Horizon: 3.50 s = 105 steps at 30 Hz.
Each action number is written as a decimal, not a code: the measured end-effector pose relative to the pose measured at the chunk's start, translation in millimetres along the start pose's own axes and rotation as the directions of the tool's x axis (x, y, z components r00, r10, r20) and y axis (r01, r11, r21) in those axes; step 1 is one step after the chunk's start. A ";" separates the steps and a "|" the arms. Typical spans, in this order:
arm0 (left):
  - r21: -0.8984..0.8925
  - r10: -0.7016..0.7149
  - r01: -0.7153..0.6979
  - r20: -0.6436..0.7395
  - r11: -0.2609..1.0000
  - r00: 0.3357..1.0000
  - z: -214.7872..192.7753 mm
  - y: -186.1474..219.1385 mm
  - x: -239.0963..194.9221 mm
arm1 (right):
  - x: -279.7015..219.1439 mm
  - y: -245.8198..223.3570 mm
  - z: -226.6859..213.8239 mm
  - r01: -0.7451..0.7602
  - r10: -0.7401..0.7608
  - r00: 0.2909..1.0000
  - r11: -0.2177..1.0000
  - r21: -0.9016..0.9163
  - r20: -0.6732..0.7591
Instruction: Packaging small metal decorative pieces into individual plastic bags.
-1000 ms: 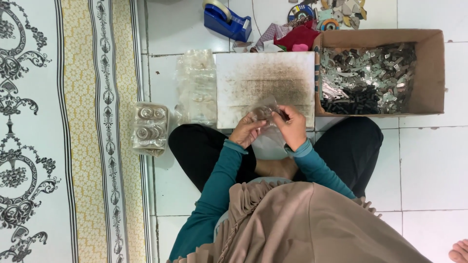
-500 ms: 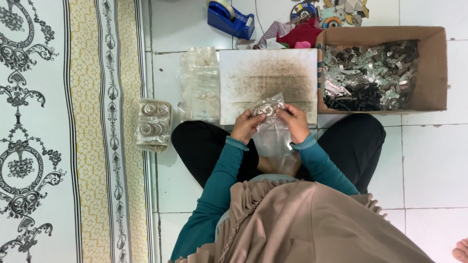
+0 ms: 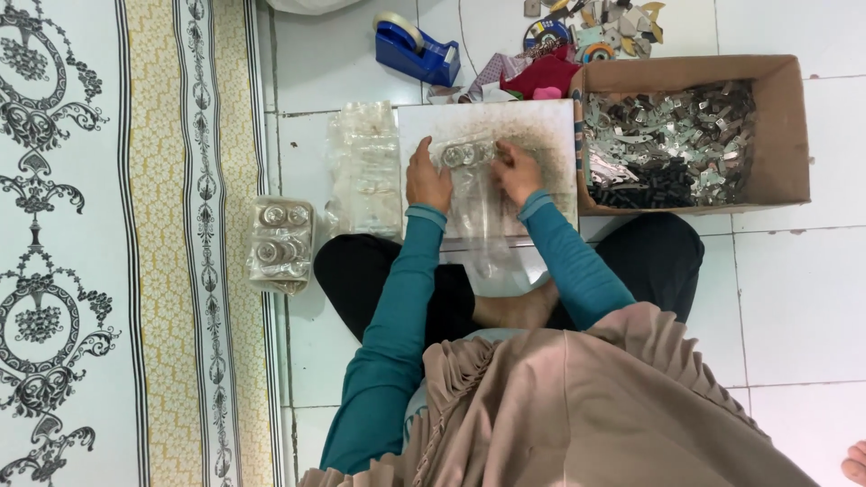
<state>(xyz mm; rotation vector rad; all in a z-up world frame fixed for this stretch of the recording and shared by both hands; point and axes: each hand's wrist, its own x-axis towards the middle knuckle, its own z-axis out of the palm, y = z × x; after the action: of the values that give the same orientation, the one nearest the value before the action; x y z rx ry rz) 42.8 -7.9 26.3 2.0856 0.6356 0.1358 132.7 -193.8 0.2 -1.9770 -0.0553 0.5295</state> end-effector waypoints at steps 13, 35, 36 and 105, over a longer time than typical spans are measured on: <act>0.540 0.748 -0.750 0.295 0.382 0.594 -3.2 -83.4 -49.1 | -97.4 55.3 -23.2 0.617 -0.737 0.626 0.271 -0.739 0.253; 0.381 0.712 -0.848 0.472 0.368 0.521 32.1 -97.3 -76.4 | -190.5 64.1 -42.9 0.793 -0.916 0.399 0.325 -0.515 0.037; 0.372 0.712 -0.846 0.465 0.382 0.526 31.4 -97.0 -76.7 | -192.9 66.8 -44.3 0.794 -0.907 0.418 0.342 -0.502 0.043; -0.260 0.164 -0.156 0.009 0.953 0.986 25.2 -46.6 -99.1 | -65.5 64.4 12.9 0.258 -0.278 0.943 0.957 -0.130 -0.181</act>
<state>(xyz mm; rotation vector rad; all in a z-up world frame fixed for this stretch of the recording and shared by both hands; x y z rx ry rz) -52.1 -54.7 -11.4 1.8802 0.4049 0.2645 56.3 -229.9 -38.1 -2.0731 -0.2292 0.1535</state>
